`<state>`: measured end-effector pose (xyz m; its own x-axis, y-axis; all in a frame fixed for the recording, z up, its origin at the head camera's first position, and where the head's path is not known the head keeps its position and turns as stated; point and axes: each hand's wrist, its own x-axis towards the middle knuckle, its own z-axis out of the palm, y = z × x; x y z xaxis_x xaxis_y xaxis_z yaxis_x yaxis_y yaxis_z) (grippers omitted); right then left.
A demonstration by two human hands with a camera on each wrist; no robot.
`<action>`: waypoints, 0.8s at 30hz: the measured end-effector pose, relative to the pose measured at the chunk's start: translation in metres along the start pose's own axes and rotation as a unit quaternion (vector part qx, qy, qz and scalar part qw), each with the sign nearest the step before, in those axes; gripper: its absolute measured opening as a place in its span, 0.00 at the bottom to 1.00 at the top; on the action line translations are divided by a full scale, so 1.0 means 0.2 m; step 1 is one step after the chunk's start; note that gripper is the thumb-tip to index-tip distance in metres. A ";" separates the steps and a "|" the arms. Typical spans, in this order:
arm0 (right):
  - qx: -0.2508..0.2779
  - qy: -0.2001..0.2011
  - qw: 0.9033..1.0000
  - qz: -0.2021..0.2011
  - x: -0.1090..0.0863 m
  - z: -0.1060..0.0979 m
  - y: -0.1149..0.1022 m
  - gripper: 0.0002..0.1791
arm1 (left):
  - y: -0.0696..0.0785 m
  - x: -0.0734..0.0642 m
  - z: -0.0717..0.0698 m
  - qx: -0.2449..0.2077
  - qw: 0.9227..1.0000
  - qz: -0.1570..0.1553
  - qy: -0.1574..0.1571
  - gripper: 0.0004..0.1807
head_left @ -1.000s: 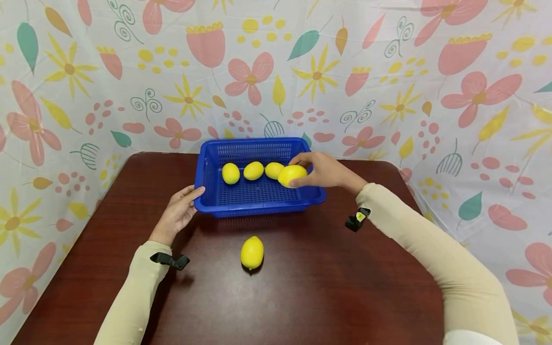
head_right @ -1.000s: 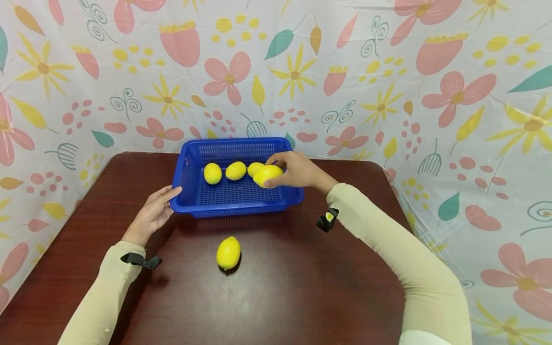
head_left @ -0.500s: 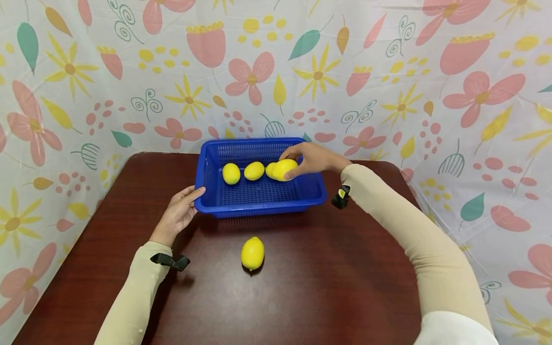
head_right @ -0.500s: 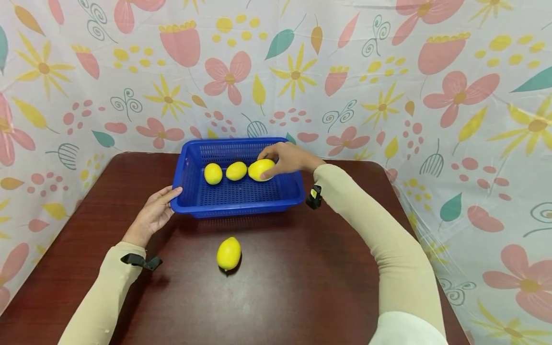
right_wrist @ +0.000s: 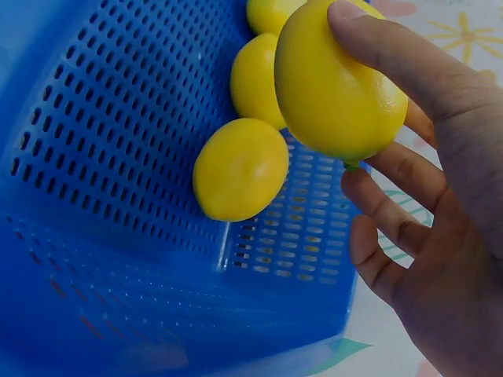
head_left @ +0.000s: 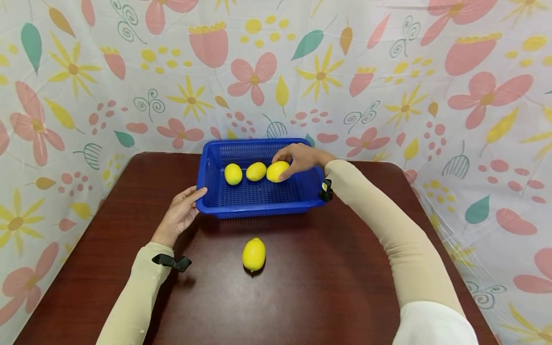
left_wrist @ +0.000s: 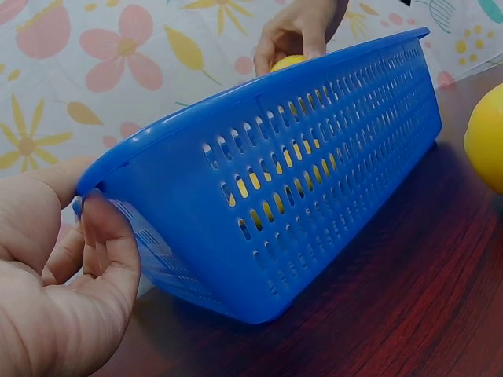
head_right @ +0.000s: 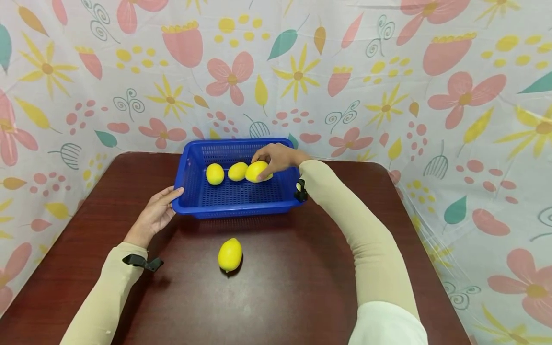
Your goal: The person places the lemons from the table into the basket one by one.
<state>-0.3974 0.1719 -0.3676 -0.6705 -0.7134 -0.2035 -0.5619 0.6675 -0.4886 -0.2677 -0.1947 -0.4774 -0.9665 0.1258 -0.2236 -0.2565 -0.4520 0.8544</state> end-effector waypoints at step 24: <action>-0.006 -0.094 0.995 0.016 0.19 0.11 0.05 0.33 | -0.01 0.01 0.00 -0.003 1.000 0.007 -0.003 0.11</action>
<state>-0.4184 0.1473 -0.3990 -0.5868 -0.7178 -0.3746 -0.5475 0.6926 -0.4696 -0.2694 -0.1938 -0.4787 -0.9702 0.1247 -0.2079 -0.2422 -0.4591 0.8547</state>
